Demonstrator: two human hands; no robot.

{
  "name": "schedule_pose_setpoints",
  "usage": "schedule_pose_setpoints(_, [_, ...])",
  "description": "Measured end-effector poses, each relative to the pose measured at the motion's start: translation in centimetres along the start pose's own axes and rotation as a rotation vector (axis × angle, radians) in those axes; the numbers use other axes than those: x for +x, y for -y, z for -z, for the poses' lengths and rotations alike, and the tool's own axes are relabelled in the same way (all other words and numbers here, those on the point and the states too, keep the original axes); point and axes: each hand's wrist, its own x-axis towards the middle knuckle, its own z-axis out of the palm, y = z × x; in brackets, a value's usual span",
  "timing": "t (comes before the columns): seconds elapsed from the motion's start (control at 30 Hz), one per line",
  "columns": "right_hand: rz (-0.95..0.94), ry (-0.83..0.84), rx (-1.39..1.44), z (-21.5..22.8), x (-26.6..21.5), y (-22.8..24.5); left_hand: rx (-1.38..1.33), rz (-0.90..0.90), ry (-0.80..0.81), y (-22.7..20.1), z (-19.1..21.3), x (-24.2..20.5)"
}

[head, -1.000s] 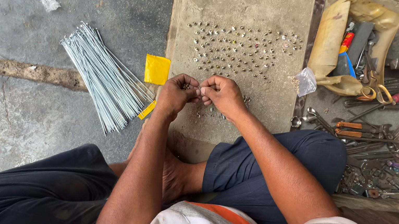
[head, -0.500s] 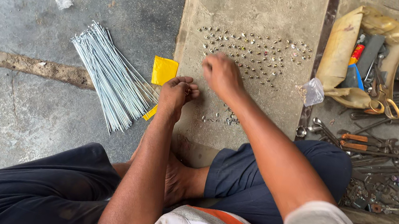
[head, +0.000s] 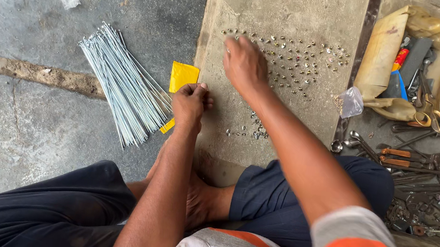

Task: The person sits on the floor and repeatedly picks up small metal fasteners and wire rods, inserting the fasteners onto the rods by hand. The person handles the items one at a time, placing the assembled units back onto the floor surface.

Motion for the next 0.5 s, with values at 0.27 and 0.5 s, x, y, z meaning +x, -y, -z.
schedule_pose_setpoints(0.27, [0.385,0.35,0.082,0.5,-13.9,-0.7,-0.015,0.012,0.059,1.3,-0.2,0.1])
schedule_pose_setpoints(0.5, [0.333,0.169,0.04,-1.8,-15.6,-0.3,-0.069,-0.013,0.112,2.3,0.2,1.3])
